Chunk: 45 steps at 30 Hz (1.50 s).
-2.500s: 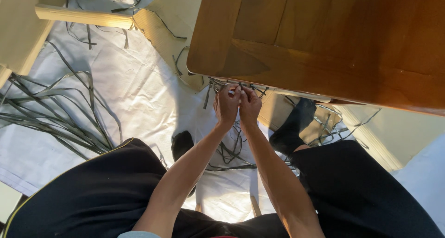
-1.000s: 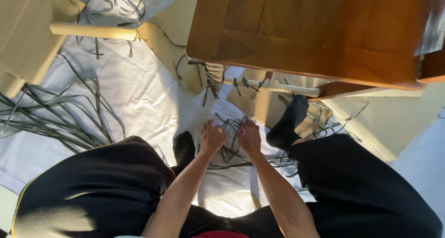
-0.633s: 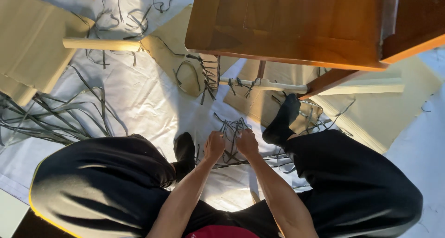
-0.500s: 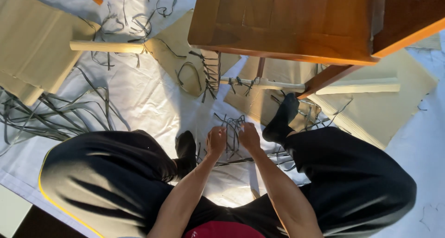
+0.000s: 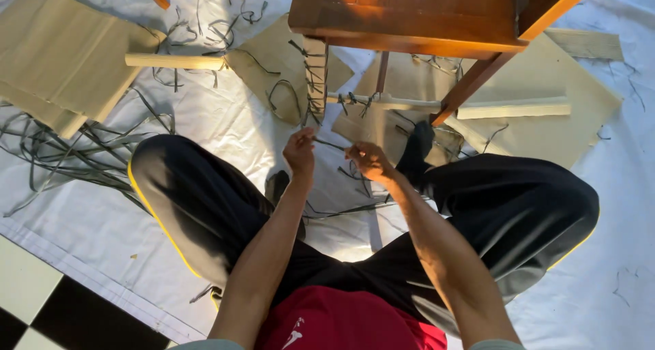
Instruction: Wrapping furniture legs and frame with protective padding and securing them with dark straps for transport.
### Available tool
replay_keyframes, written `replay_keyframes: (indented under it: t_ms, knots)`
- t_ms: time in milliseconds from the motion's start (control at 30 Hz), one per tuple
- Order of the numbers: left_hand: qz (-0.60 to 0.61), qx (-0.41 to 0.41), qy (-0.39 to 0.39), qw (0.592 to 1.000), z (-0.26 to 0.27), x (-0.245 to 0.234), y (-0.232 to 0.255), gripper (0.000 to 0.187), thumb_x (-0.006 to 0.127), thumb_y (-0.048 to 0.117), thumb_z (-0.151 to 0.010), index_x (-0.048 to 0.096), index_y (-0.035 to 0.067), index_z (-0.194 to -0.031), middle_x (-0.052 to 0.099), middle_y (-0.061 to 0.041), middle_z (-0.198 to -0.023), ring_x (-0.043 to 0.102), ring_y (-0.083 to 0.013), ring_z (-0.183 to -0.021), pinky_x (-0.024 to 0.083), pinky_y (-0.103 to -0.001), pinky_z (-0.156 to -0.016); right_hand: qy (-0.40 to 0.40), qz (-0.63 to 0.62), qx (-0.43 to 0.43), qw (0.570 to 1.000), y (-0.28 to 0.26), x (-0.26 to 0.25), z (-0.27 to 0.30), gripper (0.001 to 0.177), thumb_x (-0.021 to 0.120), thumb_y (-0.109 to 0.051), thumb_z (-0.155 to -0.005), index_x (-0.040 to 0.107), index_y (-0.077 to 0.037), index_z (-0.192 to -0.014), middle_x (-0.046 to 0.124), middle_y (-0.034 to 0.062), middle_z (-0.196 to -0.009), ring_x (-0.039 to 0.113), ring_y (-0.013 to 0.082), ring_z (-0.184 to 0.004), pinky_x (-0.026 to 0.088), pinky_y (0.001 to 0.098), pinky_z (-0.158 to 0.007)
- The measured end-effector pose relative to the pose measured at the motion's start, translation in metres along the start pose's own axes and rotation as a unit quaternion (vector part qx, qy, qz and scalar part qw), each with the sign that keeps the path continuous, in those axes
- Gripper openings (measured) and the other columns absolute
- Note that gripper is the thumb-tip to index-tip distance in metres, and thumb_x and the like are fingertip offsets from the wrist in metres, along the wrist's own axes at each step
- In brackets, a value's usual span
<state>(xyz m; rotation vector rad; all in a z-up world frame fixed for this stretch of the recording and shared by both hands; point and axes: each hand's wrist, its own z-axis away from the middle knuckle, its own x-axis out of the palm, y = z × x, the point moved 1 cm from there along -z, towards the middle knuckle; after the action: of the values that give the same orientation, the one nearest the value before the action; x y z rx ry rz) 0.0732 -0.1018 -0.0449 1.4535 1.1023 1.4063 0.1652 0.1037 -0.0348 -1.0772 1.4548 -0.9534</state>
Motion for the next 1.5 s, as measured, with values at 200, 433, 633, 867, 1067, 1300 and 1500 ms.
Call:
replay_keyframes:
  t_ms: [200, 433, 633, 867, 1067, 1300, 1500]
  knots:
    - [0.055, -0.129, 0.061, 0.988, -0.005, -0.002, 0.053, 0.012, 0.067, 0.012, -0.099, 0.073, 0.013, -0.109, 0.077, 0.004, -0.104, 0.069, -0.0093, -0.094, 0.053, -0.027, -0.076, -0.06, 0.123, 0.14, 0.981, -0.144, -0.067, -0.034, 0.014, 0.07, -0.019, -0.096, 0.071, -0.005, -0.095, 0.072, 0.0052, -0.081, 0.064, 0.0115, -0.072, 0.05, 0.0289, -0.062]
    - [-0.013, -0.156, 0.038, 0.987, 0.013, -0.016, 0.015, 0.016, 0.064, 0.012, -0.099, 0.073, 0.011, -0.112, 0.076, 0.002, -0.103, 0.071, -0.0115, -0.096, 0.056, -0.03, -0.078, -0.06, 0.107, 0.194, 0.973, -0.096, -0.065, -0.01, 0.02, 0.063, -0.024, -0.099, 0.069, -0.005, -0.095, 0.07, 0.0061, -0.082, 0.063, 0.0136, -0.07, 0.051, 0.0291, -0.063]
    - [-0.172, -0.206, 0.136, 0.954, 0.035, -0.049, -0.018, 0.014, 0.064, 0.013, -0.095, 0.077, 0.011, -0.099, 0.078, -0.003, -0.091, 0.075, -0.0135, -0.083, 0.058, -0.032, -0.07, -0.117, -0.089, 0.173, 0.974, 0.129, -0.03, 0.038, 0.028, 0.055, -0.009, -0.077, 0.059, -0.001, -0.104, 0.056, 0.0161, -0.095, 0.049, 0.0292, -0.086, 0.041, 0.04, -0.071]
    - [-0.51, -0.203, -0.057, 0.834, 0.069, -0.057, -0.025, 0.019, 0.064, 0.027, -0.093, 0.079, 0.016, -0.09, 0.076, -0.013, -0.091, 0.073, -0.0349, -0.09, 0.057, -0.047, -0.079, 0.181, 0.287, 0.39, 0.856, 0.11, -0.054, 0.054, 0.039, 0.064, -0.015, -0.088, 0.059, -0.006, -0.125, 0.063, 0.0252, -0.127, 0.059, 0.047, -0.118, 0.049, 0.0547, -0.096]
    - [-0.562, -0.246, -0.235, 0.754, 0.109, -0.067, -0.049, 0.018, 0.063, 0.022, -0.088, 0.079, 0.024, -0.096, 0.071, -0.009, -0.118, 0.066, -0.032, -0.115, 0.052, -0.045, -0.097, 0.174, 0.36, 0.325, 0.857, 0.094, -0.052, 0.038, 0.049, 0.066, -0.019, -0.091, 0.047, -0.003, -0.133, 0.059, 0.0284, -0.125, 0.063, 0.0506, -0.108, 0.053, 0.0566, -0.087]
    - [-0.577, -0.174, -0.171, 0.779, 0.09, -0.066, -0.028, 0.021, 0.07, 0.021, -0.085, 0.074, 0.021, -0.105, 0.061, -0.007, -0.128, 0.054, -0.0321, -0.125, 0.042, -0.046, -0.106, 0.056, 0.459, 0.343, 0.818, 0.11, -0.06, 0.026, 0.037, 0.068, -0.021, -0.088, 0.055, -0.002, -0.118, 0.063, 0.0229, -0.118, 0.069, 0.0452, -0.097, 0.058, 0.0534, -0.079]
    - [-0.569, -0.175, -0.12, 0.795, 0.082, -0.062, -0.022, 0.027, 0.069, 0.018, -0.084, 0.071, 0.015, -0.111, 0.058, -0.008, -0.13, 0.05, -0.0331, -0.127, 0.04, -0.047, -0.106, 0.141, 0.353, 0.317, 0.869, 0.142, -0.065, 0.012, 0.015, 0.065, -0.016, -0.094, 0.063, -0.005, -0.104, 0.069, 0.0214, -0.1, 0.067, 0.0439, -0.098, 0.053, 0.0545, -0.084]
